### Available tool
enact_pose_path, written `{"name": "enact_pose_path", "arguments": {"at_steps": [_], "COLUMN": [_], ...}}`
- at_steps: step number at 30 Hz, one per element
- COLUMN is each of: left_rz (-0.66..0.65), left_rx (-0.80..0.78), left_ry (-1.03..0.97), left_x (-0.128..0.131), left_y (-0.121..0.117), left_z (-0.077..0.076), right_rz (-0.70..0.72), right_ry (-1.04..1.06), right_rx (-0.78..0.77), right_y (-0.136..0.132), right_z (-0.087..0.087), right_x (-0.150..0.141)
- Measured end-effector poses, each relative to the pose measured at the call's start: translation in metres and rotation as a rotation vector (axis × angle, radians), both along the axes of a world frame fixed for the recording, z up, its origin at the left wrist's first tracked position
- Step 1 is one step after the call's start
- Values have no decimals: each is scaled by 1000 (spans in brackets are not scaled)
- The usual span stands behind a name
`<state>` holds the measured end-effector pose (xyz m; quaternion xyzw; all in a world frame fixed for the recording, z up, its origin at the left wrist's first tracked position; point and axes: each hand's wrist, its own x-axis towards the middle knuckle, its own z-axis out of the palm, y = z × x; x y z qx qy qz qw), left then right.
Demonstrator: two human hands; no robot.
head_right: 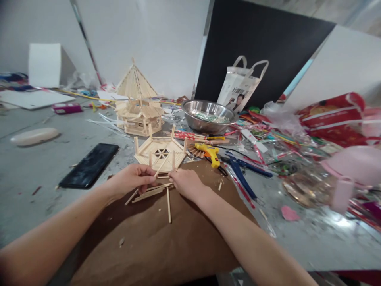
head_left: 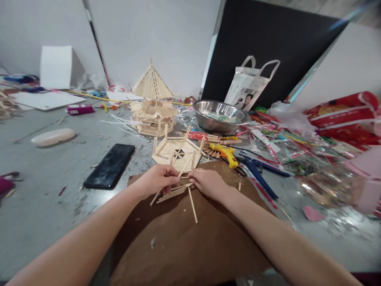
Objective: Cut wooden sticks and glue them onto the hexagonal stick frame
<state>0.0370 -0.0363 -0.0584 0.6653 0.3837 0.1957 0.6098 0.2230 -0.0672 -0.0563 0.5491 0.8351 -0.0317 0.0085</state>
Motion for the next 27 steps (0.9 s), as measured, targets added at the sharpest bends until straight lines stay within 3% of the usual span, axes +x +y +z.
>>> {"name": "enact_pose_path", "arguments": {"at_steps": [6,10,13,17,19,22,27], "left_rz": [-4,6,7,36,60,82,91], "left_rx": [-16,-22,-45,-131,-174,-211,-204], "left_ry": [57,49,44,-5,-30,-22,4], "left_x": [1,3,5,8,11,14,17], "left_y": [-1,-4,-7,-11,-12,-13,-16], "left_z": [5,10,12,8,6,5,5], "right_rz": [11,-4,-108,-353,-417,-428,-399], "right_ry": [-162,-115,221,957,1234,1443,1533], "right_rx": [-37,-48,-172,-525,-621,-689,-718], "right_y": [6,1,-3,-6,-7,-8,-11], "right_z": [11,21,21,9,1,-8,-13], "right_x": [-2,10,18,17,11,4,-1]}}
